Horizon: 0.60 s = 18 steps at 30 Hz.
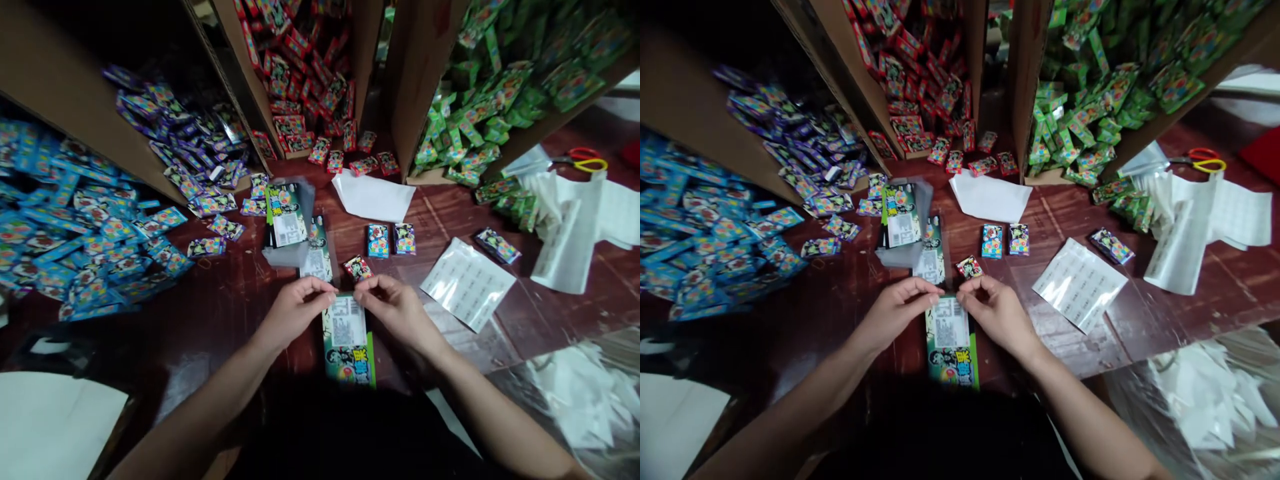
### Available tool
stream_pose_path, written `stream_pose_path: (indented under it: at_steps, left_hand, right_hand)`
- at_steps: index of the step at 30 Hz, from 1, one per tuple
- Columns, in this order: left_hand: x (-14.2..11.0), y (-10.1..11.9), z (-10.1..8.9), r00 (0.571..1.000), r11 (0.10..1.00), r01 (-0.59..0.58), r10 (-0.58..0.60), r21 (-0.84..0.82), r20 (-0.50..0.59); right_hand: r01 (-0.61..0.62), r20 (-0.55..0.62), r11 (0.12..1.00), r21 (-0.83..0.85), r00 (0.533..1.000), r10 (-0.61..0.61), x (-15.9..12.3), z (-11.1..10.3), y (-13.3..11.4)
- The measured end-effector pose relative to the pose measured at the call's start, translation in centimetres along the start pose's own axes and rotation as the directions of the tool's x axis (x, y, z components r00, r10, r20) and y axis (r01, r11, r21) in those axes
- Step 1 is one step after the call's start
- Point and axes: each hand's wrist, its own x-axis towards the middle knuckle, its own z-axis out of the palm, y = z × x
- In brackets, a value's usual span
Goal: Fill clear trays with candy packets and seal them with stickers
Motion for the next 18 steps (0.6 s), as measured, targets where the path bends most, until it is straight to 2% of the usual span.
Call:
stream_pose_path:
  at_steps: [2, 5, 9, 11, 14, 16, 18]
  left_hand:
    - [0.6, 0.0, -0.5, 0.998, 0.999, 0.042, -0.042, -0.007, 0.043]
    - [1.3, -0.1, -1.2, 0.985, 0.992, 0.127, -0.125, -0.009, 0.123]
    - [1.5, 0.1, -1.9, 0.972, 0.992, 0.126, -0.127, 0.018, 0.198]
    - [1.4, 0.2, -2.1, 0.97, 0.993, 0.087, -0.103, 0.08, 0.219]
    - [1.4, 0.1, -2.0, 0.978, 0.986, 0.015, -0.049, 0.165, 0.201]
    - [1.8, -0.1, -1.8, 0.981, 0.978, -0.035, -0.005, 0.204, 0.195]
    - [2.6, 0.0, -1.1, 0.973, 0.965, -0.079, 0.02, 0.248, 0.23]
  right_hand:
    - [-0.092, 0.012, 0.994, 0.065, 0.996, 0.091, 0.2, 0.0, -0.8]
    - [-0.167, 0.047, 0.98, 0.108, 0.985, 0.163, 0.4, -0.3, -1.6]
    - [-0.158, 0.08, 0.977, 0.145, 0.986, 0.147, 0.8, -1.1, -1.4]
    - [-0.102, 0.117, 0.98, 0.171, 0.99, 0.083, 0.6, -1.6, -1.0]
    - [0.047, 0.168, 0.983, 0.178, 0.983, -0.077, 0.1, -2.2, -0.7]
    - [0.169, 0.181, 0.978, 0.126, 0.965, -0.19, -0.2, -3.0, -0.6]
    - [0.281, 0.173, 0.96, 0.002, 0.945, -0.277, -0.1, -4.8, -0.4]
